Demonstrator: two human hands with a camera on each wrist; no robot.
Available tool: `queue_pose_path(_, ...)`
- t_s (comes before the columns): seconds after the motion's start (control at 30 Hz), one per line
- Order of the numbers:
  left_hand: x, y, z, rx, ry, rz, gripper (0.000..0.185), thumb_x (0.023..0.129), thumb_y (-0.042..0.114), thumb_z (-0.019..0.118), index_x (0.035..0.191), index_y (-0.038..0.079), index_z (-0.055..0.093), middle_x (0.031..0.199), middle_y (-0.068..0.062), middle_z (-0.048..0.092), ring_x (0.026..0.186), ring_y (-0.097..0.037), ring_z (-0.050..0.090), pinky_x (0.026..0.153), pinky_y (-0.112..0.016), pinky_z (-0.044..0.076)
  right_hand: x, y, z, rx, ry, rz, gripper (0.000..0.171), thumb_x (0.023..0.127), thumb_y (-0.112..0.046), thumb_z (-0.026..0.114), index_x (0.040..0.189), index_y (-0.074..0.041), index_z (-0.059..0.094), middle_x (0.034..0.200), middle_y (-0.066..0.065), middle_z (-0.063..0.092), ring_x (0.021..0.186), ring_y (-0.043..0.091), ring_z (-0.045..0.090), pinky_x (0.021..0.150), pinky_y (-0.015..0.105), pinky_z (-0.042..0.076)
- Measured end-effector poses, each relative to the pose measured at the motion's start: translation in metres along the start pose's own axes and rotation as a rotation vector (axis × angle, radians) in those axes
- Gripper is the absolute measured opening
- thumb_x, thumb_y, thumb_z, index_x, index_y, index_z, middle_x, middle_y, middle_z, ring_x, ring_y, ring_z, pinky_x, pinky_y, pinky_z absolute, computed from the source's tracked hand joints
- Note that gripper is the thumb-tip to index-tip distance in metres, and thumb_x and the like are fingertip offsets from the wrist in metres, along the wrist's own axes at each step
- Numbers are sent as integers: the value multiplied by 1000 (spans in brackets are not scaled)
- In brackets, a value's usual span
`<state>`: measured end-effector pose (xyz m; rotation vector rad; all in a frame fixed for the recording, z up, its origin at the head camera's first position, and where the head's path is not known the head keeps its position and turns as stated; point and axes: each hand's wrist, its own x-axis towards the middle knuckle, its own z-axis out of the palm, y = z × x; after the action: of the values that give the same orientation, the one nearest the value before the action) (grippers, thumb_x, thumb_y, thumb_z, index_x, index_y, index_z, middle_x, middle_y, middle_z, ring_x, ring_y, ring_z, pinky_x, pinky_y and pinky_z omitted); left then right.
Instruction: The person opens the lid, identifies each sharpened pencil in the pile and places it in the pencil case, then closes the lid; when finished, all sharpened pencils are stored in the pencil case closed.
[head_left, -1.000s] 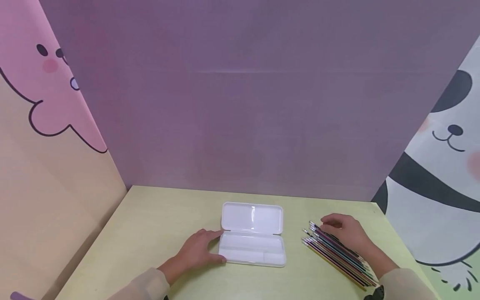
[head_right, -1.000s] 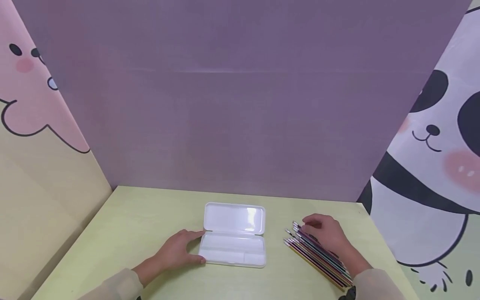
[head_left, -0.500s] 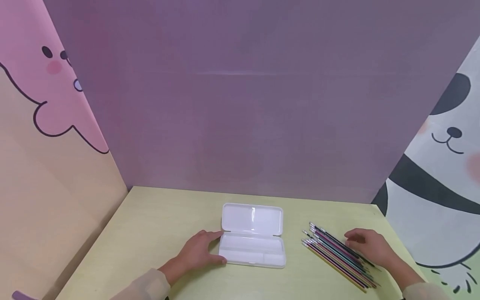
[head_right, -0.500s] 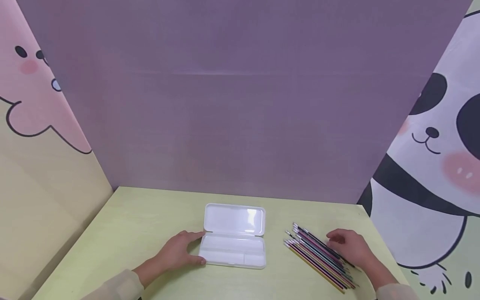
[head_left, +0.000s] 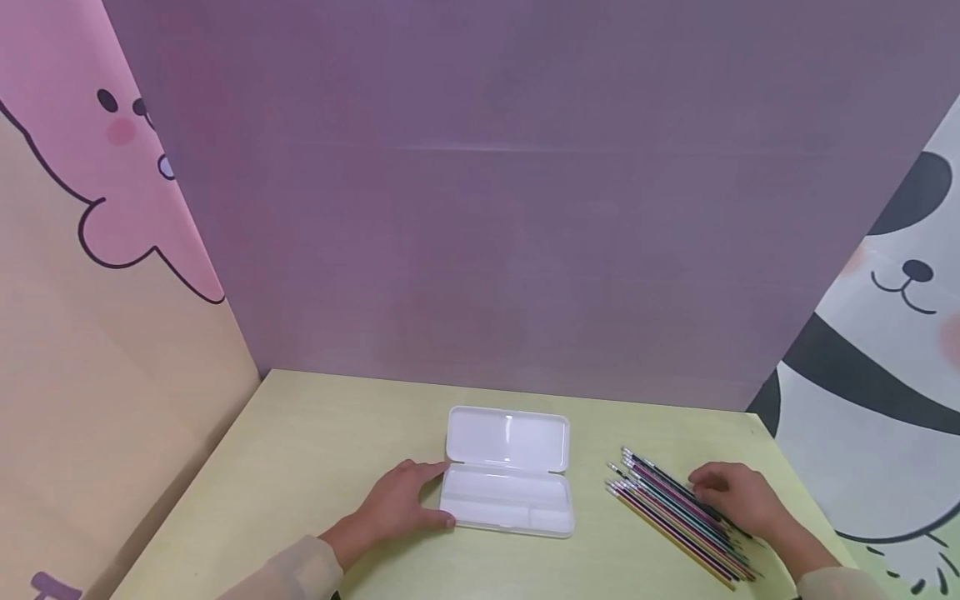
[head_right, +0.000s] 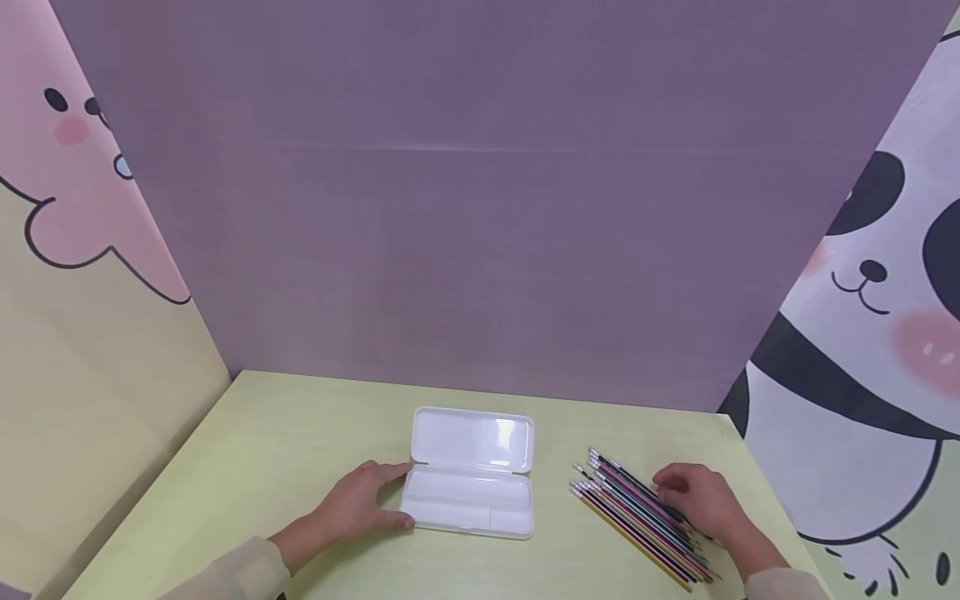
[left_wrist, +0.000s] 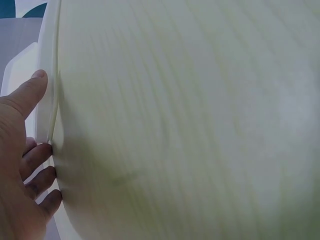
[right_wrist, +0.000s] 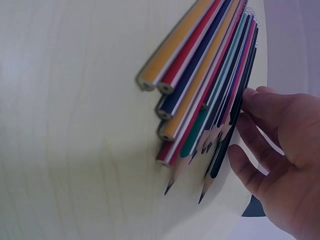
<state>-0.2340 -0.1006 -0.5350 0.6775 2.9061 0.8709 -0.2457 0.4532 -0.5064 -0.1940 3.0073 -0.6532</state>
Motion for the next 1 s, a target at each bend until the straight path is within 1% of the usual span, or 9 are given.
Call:
queue_pose_path(0.13,1,-3,2,-1,4,8,91,75,58,84,148,11,56,129,-3,68,105,-18,56,97,-41,52,1,0,-1,-20,8,-17,15,90,-7,75,105,-9,75,96,4,76,88,21,71,78,39,59)
queue_pose_path(0.3,2,-5,6,9,-3,7,92,75,59,84,148,11,55,131,-1,68,106,-16,56,98,-39,52,2,0,-2,-44,10,-39,12,89,-8,75,102,-9,76,95,4,76,86,21,71,78,41,59)
queue_pose_path(0.43,4,-6,7,30,0,26,92,74,59,84,147,11,56,133,0,67,107,-16,55,99,-39,52,3,-2,-2,-54,-14,-42,13,90,-9,74,102,-8,77,96,5,76,87,22,72,79,43,60)
queue_pose_path(0.53,6,-7,6,41,3,49,91,73,58,85,146,11,57,134,0,67,111,-18,55,101,-41,51,4,-4,-2,-54,-44,-24,13,91,-9,73,103,-7,77,97,5,76,87,21,70,81,46,60)
queue_pose_path(0.67,9,-7,5,53,-9,67,92,73,58,86,146,11,57,137,-2,66,119,-22,55,105,-45,50,7,-6,-2,-58,-63,-19,12,91,-7,72,102,-6,77,96,5,75,85,18,67,80,45,59)
queue_pose_path(0.83,12,-9,6,59,-19,75,92,73,59,85,147,12,56,139,-3,64,124,-24,54,108,-50,47,9,-5,-3,-99,-28,-72,11,90,-8,72,99,-7,77,92,2,75,82,17,68,75,40,58)
queue_pose_path(0.93,13,-10,6,51,-20,73,92,73,59,85,147,12,56,140,-4,63,125,-25,54,109,-51,46,11,-10,-7,-111,0,-115,10,89,-7,73,99,-8,76,93,3,75,82,18,69,74,41,59)
queue_pose_path(1.0,13,-11,5,40,-19,72,92,73,58,85,147,12,56,140,-4,63,125,-25,54,110,-51,46,13,-15,-10,-108,14,-136,10,89,-7,74,99,-9,76,94,3,75,84,20,70,76,42,61)
